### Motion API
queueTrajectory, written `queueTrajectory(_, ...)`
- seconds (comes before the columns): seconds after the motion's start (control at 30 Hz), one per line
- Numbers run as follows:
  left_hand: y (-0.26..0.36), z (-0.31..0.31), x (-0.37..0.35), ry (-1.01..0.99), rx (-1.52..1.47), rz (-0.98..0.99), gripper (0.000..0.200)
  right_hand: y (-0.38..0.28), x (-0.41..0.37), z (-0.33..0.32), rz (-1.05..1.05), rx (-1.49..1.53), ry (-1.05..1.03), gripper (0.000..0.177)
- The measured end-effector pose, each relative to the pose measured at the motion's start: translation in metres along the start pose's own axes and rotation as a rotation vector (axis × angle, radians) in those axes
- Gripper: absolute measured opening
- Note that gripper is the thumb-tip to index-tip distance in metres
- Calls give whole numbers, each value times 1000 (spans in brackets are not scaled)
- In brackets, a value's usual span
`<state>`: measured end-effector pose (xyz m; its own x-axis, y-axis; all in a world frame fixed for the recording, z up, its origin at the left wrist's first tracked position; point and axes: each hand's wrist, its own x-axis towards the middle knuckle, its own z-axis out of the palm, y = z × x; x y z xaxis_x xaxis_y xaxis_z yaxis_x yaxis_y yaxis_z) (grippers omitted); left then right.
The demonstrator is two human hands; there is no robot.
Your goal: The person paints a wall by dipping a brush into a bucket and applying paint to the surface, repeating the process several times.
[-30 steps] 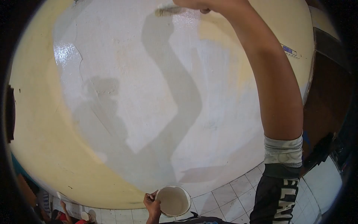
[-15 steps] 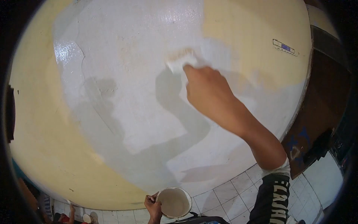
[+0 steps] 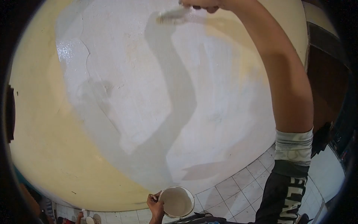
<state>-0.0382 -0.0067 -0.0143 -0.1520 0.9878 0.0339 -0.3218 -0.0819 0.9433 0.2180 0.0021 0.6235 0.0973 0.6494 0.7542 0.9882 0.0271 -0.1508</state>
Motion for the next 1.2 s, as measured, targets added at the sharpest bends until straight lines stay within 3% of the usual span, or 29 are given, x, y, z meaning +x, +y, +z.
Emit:
queueTrajectory(0.17,-3,-9,-4,-22,-20,-21,37,3,15,-18,110,89,55,27)
queueTrajectory(0.23,-8,-15,-4,-19,17,-64,36,1,7,-16,90,185,310,35)
queueTrajectory(0.27,-8,-14,-4,-9,13,-58,36,1,3,-7,81,192,310,35)
queueTrajectory(0.33,-6,-13,-7,18,13,-87,36,1,0,23,-83,-31,566,36)
queueTrajectory(0.43,-1,-7,-11,28,29,-48,35,5,8,54,-11,119,114,29)
queueTrajectory(0.47,0,-7,-12,36,30,-52,35,38,12,111,-401,20,429,32)
queueTrajectory(0.6,0,-5,-14,45,-15,-28,35,24,-90,141,-148,162,88,29)
queueTrajectory(0.63,1,-6,-16,51,-14,-20,35,25,-104,140,-151,163,85,29)
queueTrajectory(0.67,2,-9,-18,54,-12,-22,35,25,-117,138,-134,133,-60,28)
queueTrajectory(0.7,3,-11,-18,42,-10,-32,35,22,-122,134,-117,101,-203,28)
queueTrajectory(0.8,2,-12,-17,38,-21,-37,35,6,-112,96,-69,104,-349,26)
queueTrajectory(0.9,0,-14,-17,46,-35,-28,36,-6,-67,86,-262,33,-352,21)
queueTrajectory(0.97,-4,-18,-18,46,-39,-24,36,-30,-30,74,-197,-126,-362,22)
queueTrajectory(1.13,-10,-35,-15,48,-50,-40,35,-84,2,15,-42,-151,-450,27)
queueTrajectory(1.2,-5,-38,-15,46,-57,-46,35,-93,10,13,7,-161,-144,24)
